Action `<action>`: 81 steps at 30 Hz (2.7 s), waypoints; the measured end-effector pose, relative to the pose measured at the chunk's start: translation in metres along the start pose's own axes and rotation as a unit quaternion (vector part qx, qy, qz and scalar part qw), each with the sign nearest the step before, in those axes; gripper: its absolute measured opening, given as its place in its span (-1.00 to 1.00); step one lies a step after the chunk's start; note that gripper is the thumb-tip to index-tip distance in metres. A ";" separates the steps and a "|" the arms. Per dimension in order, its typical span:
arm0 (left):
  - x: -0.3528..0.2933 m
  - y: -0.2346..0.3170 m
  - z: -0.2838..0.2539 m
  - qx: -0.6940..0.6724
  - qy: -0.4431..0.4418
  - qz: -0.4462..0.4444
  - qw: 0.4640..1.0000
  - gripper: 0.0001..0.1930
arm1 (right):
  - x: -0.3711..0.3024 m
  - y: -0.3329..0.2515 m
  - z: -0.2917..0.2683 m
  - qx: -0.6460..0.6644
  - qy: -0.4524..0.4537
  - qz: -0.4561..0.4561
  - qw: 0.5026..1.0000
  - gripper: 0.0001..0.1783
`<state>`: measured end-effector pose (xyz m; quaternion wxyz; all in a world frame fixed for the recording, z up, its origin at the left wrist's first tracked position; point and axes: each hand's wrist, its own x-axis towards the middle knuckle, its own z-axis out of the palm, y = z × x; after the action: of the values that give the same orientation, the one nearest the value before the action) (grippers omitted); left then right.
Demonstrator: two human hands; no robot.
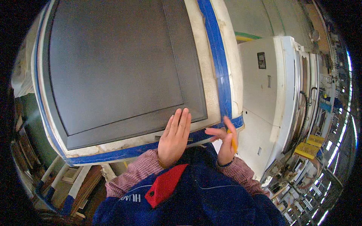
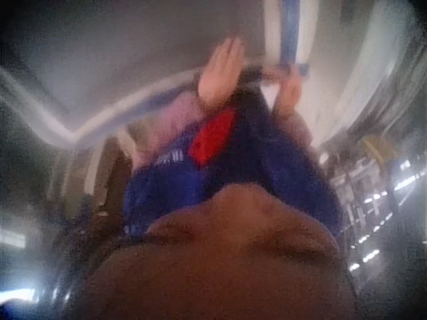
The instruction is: The person wipes a dark laminate panel with a white cloth, then uses a utility knife to trim excess laminate along the panel's edges. They work along multiple sides, peeling away thin strips of overhang and occasionally adjusting their grip on the panel.
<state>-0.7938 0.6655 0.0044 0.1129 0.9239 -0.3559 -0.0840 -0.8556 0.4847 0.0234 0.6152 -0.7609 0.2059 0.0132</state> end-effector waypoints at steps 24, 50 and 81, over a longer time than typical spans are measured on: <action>0.027 0.045 -0.003 0.029 -0.034 -0.200 0.979 -0.61 | 0.083 0.001 -0.046 -0.142 -0.213 -0.215 0.942 -0.61; 0.017 0.016 -0.016 0.051 -0.069 -0.073 0.994 -0.69 | 0.089 -0.023 0.020 -0.295 -0.179 -0.255 0.903 -0.73; 0.015 0.015 -0.014 0.042 -0.059 -0.071 0.995 -0.70 | 0.075 -0.037 0.038 -0.354 -0.146 -0.244 0.891 -0.82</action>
<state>-0.7888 0.6467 0.0203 0.0466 0.9442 -0.2986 -0.1308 -0.7660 0.5040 0.0282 0.3124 -0.9439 -0.0964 0.0456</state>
